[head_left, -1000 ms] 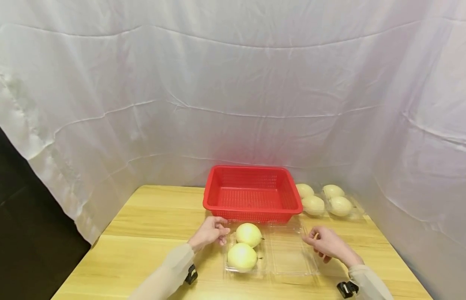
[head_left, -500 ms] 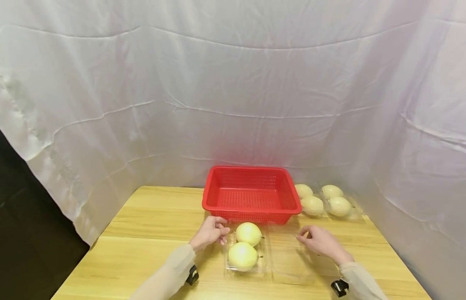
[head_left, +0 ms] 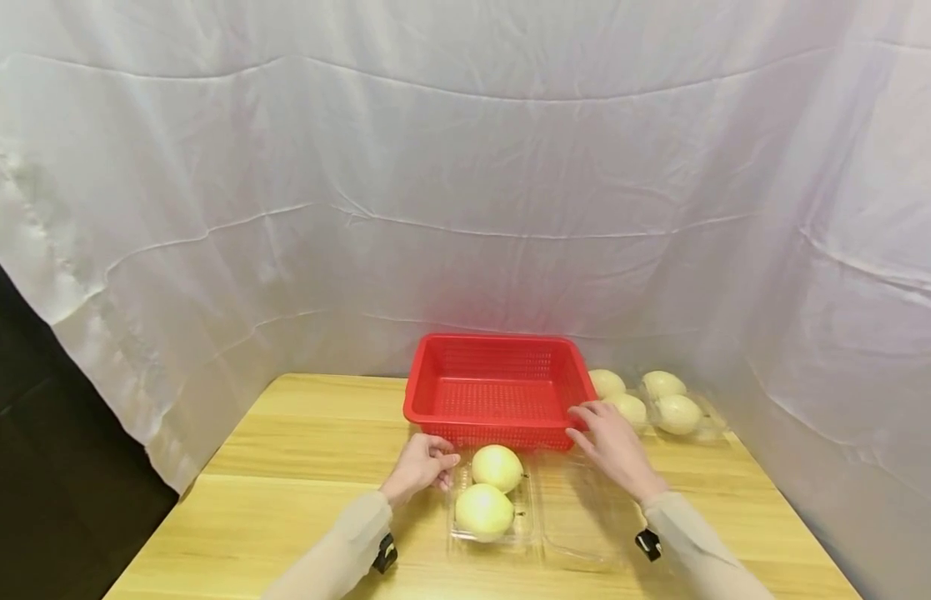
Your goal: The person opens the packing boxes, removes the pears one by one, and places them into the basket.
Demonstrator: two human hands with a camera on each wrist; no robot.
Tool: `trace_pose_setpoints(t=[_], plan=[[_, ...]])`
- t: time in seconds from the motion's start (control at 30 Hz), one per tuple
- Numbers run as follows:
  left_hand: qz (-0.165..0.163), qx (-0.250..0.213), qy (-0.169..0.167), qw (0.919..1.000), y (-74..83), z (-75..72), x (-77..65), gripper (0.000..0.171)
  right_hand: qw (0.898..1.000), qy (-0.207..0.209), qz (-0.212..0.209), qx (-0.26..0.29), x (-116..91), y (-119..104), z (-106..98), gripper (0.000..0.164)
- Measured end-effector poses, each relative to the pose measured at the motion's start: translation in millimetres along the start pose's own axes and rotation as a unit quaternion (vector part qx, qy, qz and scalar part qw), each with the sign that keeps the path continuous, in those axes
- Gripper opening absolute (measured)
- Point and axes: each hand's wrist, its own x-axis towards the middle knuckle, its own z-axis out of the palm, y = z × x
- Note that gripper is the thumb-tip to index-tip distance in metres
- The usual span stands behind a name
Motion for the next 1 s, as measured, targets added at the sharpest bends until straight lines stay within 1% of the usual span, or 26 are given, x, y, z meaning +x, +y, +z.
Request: trace_pose_setpoints(t=[0.07,0.1,0.17,0.2,0.23,0.3,0.4,0.47,0.5,0.57,0.63,0.7,0.73,0.77,0.87,0.93,0.97,1.0], plan=[[0.008,0.018,0.001,0.9998,-0.1,-0.1,-2.8,0.031,1.0,-0.013,-0.012,-0.015,3,1,5,0.027],[0.015,0.039,0.002,0.9991,-0.2,-0.2,-4.6,0.03,0.999,-0.02,-0.012,-0.021,4,1,8,0.026],[0.03,0.096,0.008,0.9949,-0.5,-0.9,-8.2,0.029,0.999,-0.031,-0.007,-0.024,3,0,11,0.024],[0.038,0.131,0.014,0.9906,-0.1,-1.2,-10.2,0.029,0.999,-0.033,-0.005,-0.026,2,0,12,0.023],[0.048,0.165,0.02,0.9849,0.4,-1.6,-11.8,0.027,0.999,-0.034,-0.003,-0.027,2,0,13,0.022],[0.068,0.231,0.037,0.97,3.2,-2.4,-14.5,0.023,0.999,-0.028,0.001,-0.027,1,1,14,0.022],[0.101,0.292,0.06,0.9493,10.2,-3.1,-17.5,0.017,0.999,-0.018,0.002,-0.028,2,1,14,0.02],[0.127,0.321,0.065,0.9365,15.2,-2.9,-19.9,0.014,0.999,-0.018,0.003,-0.028,4,2,14,0.02],[0.141,0.329,0.06,0.9317,17.5,-2.6,-21.3,0.013,0.999,-0.02,0.004,-0.027,5,2,14,0.02],[0.17,0.336,0.036,0.9257,21.4,-1.4,-24.2,0.012,0.999,-0.024,0.005,-0.027,6,1,13,0.02],[0.199,0.339,0.0,0.9195,24.3,0.7,-26.9,0.012,0.999,-0.025,0.006,-0.026,7,0,13,0.021],[0.23,0.342,-0.041,0.9101,25.9,3.7,-29.0,0.014,0.999,-0.023,0.005,-0.027,7,0,13,0.02],[0.244,0.35,-0.059,0.9027,26.4,5.4,-30.1,0.017,0.999,-0.021,0.004,-0.027,7,0,13,0.02],[0.258,0.364,-0.074,0.8922,27.1,7.3,-31.4,0.02,0.999,-0.019,0.004,-0.028,6,0,13,0.02],[0.285,0.419,-0.106,0.8554,28.4,13.8,-36.1,0.035,0.999,-0.016,0.003,-0.031,6,0,14,0.019],[0.287,0.455,-0.119,0.8342,29.8,18.0,-40.1,0.045,0.999,-0.018,0.001,-0.032,6,0,14,0.019],[0.285,0.472,-0.122,0.8252,30.2,20.0,-41.9,0.048,0.999,-0.02,0.0,-0.032,5,0,14,0.019],[0.281,0.485,-0.123,0.8186,30.1,21.9,-43.4,0.051,0.999,-0.022,-0.002,-0.031,5,0,14,0.019]])
